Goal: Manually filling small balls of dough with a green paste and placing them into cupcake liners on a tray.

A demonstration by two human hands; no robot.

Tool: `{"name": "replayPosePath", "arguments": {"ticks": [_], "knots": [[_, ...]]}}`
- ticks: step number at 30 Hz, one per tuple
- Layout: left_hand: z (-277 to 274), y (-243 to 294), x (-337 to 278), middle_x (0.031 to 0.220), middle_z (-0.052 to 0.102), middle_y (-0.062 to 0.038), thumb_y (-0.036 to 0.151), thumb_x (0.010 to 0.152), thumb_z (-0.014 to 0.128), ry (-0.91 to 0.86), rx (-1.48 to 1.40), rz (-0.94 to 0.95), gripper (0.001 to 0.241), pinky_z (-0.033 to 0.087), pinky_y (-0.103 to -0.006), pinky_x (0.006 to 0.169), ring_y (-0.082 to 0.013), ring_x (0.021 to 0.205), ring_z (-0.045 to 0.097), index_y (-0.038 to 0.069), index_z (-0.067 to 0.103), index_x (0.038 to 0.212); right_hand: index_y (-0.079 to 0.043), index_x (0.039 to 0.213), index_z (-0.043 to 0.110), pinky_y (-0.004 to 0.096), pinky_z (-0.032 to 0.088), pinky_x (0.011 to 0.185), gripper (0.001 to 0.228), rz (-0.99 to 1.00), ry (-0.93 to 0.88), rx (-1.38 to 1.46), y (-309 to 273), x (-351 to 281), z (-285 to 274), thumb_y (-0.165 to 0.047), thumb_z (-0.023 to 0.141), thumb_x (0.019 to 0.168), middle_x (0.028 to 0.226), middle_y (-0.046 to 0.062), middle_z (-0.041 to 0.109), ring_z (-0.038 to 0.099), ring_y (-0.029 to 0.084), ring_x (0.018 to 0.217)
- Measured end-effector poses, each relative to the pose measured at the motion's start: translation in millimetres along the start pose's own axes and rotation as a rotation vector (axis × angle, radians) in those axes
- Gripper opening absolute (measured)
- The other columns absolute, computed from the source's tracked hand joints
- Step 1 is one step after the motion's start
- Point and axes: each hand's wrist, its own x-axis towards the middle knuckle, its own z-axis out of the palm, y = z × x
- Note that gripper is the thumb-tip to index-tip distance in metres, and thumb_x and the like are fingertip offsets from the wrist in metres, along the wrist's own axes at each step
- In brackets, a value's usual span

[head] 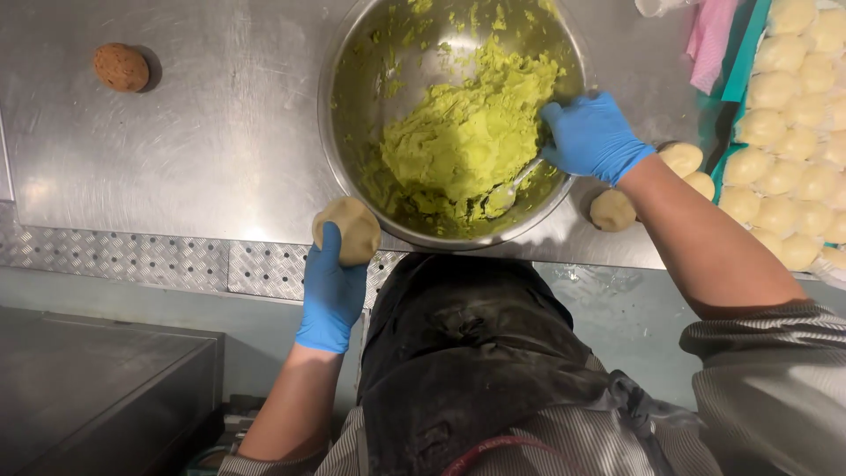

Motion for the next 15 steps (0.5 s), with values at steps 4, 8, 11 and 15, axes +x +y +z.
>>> {"name": "replayPosePath", "arguments": {"ticks": [4,8,11,15], "knots": [[10.9,0.5,7.6,0.135,0.052,-0.017,0.027,0.088,0.065,-0.013,0.008,0.007,0.070,0.041,-0.0377,0.109,-0.0246,0.126,0.052,0.000,0.041,0.147,-0.008,0.120,0.063,0.045,0.048,0.099,0.055,0.041,-0.134,0.059,-0.1,3.0,-5.8,-0.041,0.081,0.080,0.090,0.008,0.077,0.075,0.030,0.091],[-7.9,-25.6,36.5,0.132,0.068,-0.019,0.025,0.095,0.073,0.098,-0.193,0.005,0.044,0.054,-0.0551,0.107,-0.0373,0.121,0.067,0.006,0.063,0.134,-0.008,0.108,0.075,0.054,0.056,0.088,0.033,0.167,-0.340,0.400,-22.5,-21.6,-54.7,-0.036,0.076,0.089,0.095,0.020,0.079,0.075,0.044,0.098],[-17.0,-32.8,48.9,0.132,0.067,-0.020,0.027,0.093,0.076,0.104,-0.268,-0.049,0.047,0.053,-0.0536,0.108,-0.0376,0.121,0.067,0.005,0.064,0.132,-0.007,0.108,0.075,0.055,0.055,0.086,0.030,0.187,-0.212,0.783,-61.1,-48.7,-48.6,-0.033,0.076,0.093,0.092,0.021,0.075,0.073,0.044,0.092],[-19.5,-31.2,52.7,0.134,0.066,-0.020,0.029,0.094,0.075,0.124,-0.339,-0.124,0.049,0.053,-0.0497,0.109,-0.0358,0.121,0.067,0.002,0.062,0.133,-0.014,0.094,0.073,0.045,0.057,0.071,0.018,-0.022,0.159,0.762,-94.9,-70.4,-33.3,-0.027,0.067,0.104,0.075,0.013,0.069,0.070,0.035,0.072]]}}
